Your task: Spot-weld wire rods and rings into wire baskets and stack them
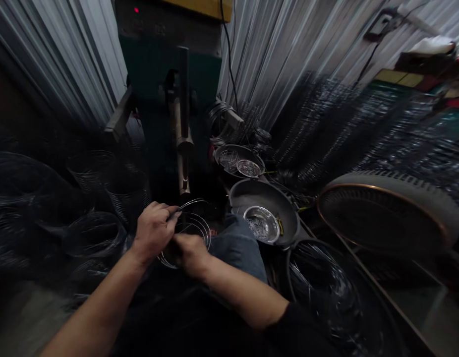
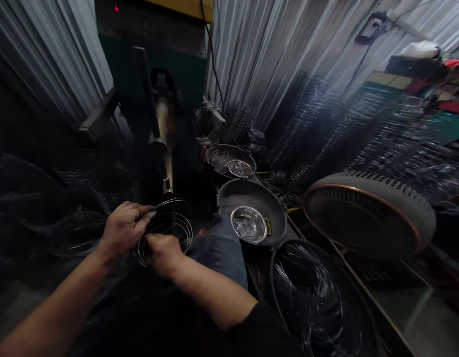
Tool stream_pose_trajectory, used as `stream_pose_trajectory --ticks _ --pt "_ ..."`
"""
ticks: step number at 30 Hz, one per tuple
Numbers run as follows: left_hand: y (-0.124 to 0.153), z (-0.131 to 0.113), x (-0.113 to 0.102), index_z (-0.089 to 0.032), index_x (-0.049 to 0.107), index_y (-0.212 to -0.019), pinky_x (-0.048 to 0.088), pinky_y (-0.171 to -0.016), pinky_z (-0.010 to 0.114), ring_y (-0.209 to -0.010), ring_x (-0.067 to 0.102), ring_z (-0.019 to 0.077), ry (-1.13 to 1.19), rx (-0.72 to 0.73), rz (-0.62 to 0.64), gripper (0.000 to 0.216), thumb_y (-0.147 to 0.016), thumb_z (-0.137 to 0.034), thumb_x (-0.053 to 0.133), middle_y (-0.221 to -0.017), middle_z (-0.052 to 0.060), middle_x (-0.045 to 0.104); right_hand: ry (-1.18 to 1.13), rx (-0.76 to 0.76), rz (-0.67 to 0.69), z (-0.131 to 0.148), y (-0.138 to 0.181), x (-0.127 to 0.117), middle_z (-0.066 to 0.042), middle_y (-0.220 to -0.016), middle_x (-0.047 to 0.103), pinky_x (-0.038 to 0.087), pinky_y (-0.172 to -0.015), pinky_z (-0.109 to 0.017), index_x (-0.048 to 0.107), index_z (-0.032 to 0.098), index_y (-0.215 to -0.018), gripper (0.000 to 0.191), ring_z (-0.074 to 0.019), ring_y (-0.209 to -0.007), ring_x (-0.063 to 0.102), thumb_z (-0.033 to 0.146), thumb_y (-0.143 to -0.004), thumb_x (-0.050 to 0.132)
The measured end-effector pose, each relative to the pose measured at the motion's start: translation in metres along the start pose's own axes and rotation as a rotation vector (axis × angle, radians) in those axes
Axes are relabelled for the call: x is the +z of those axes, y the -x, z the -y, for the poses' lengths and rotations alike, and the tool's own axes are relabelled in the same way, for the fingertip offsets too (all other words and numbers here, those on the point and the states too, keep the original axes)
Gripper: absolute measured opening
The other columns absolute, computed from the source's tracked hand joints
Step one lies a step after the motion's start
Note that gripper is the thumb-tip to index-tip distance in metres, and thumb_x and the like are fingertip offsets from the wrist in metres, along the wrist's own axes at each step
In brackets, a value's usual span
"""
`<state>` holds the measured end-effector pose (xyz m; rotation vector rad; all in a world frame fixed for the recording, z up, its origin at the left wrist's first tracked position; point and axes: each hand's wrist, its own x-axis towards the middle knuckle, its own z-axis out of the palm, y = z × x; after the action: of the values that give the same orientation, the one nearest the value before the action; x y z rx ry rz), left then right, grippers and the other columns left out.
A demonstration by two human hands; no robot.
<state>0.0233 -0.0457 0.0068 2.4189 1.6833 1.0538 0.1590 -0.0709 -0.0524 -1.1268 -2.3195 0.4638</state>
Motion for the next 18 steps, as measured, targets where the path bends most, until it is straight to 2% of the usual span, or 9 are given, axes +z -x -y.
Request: stream_pose_trajectory --ticks 2,3,4,5,8,12,15,18 --pt "0.003 0.000 -0.004 -0.012 0.072 -0.090 0.047 -0.070 0.031 -0.073 0.056 0.0182 0.038 0.062 -0.073 0.025 -0.087 -0.029 0.053 -0.077 0.006 0.069 0.069 -0.019 -0.308 -0.010 -0.003 -0.032 -0.012 -0.090 0.069 0.050 -0.080 -0.033 0.065 0.014 -0.103 0.023 -0.0209 -0.084 0.062 0.020 -0.085 0.051" --pt "0.004 -0.001 -0.006 -0.012 0.071 -0.089 0.047 -0.070 0.030 -0.072 0.055 0.0174 0.044 0.093 -0.099 0.024 -0.087 -0.028 0.053 -0.077 0.006 0.068 0.105 -0.009 -0.425 -0.017 -0.006 -0.046 -0.014 -0.098 0.067 0.048 -0.088 -0.037 0.065 0.015 -0.107 0.026 -0.0228 -0.094 0.060 0.022 -0.086 0.053" --pt "0.004 -0.003 -0.008 -0.011 0.071 -0.089 0.047 -0.069 0.030 -0.072 0.055 0.0169 0.041 0.120 -0.119 0.024 -0.087 -0.027 0.054 -0.076 0.006 0.068 0.127 -0.006 -0.485 -0.024 -0.011 -0.057 -0.014 -0.104 0.066 0.046 -0.092 -0.040 0.065 0.017 -0.108 0.026 -0.0240 -0.102 0.058 0.023 -0.086 0.055" --pt "0.004 -0.004 -0.010 -0.011 0.071 -0.089 0.047 -0.069 0.029 -0.071 0.055 0.0166 0.031 0.145 -0.134 0.023 -0.087 -0.026 0.054 -0.075 0.006 0.067 0.126 -0.017 -0.495 -0.031 -0.016 -0.065 -0.012 -0.104 0.066 0.046 -0.092 -0.039 0.067 0.019 -0.107 0.024 -0.0231 -0.102 0.058 0.022 -0.085 0.056" --pt "0.000 -0.005 -0.017 -0.011 0.070 -0.089 0.047 -0.067 0.029 -0.069 0.054 0.0163 -0.014 0.217 -0.177 0.021 -0.087 -0.025 0.055 -0.074 0.006 0.067 0.049 -0.080 -0.409 -0.048 -0.032 -0.074 -0.007 -0.095 0.066 0.050 -0.083 -0.030 0.070 0.024 -0.101 0.022 -0.0169 -0.090 0.061 0.018 -0.086 0.055" --pt "-0.011 0.005 -0.019 -0.011 0.069 -0.096 0.048 -0.069 0.027 -0.072 0.059 0.0152 -0.059 0.269 -0.246 0.023 -0.088 -0.026 0.054 -0.081 0.006 0.068 0.005 -0.144 -0.394 -0.050 -0.049 -0.078 -0.007 -0.093 0.063 0.050 -0.080 -0.025 0.069 0.021 -0.106 0.027 -0.0147 -0.086 0.059 0.017 -0.089 0.048" --pt "-0.022 0.019 -0.011 -0.014 0.067 -0.106 0.048 -0.066 0.025 -0.071 0.061 0.0142 -0.099 0.208 -0.171 0.030 -0.092 -0.031 0.047 -0.084 0.006 0.067 0.043 -0.059 -0.334 -0.046 -0.062 -0.084 -0.006 -0.089 0.060 0.047 -0.079 -0.022 0.070 0.020 -0.104 0.026 -0.0136 -0.083 0.058 0.019 -0.090 0.047" --pt "-0.031 0.032 0.005 -0.015 0.068 -0.102 0.046 -0.061 0.025 -0.068 0.061 0.0146 -0.115 0.109 -0.029 0.034 -0.093 -0.032 0.040 -0.081 0.006 0.066 0.101 0.086 -0.203 -0.047 -0.075 -0.088 -0.003 -0.087 0.059 0.045 -0.076 -0.020 0.070 0.021 -0.100 0.024 -0.0120 -0.079 0.057 0.021 -0.091 0.048"
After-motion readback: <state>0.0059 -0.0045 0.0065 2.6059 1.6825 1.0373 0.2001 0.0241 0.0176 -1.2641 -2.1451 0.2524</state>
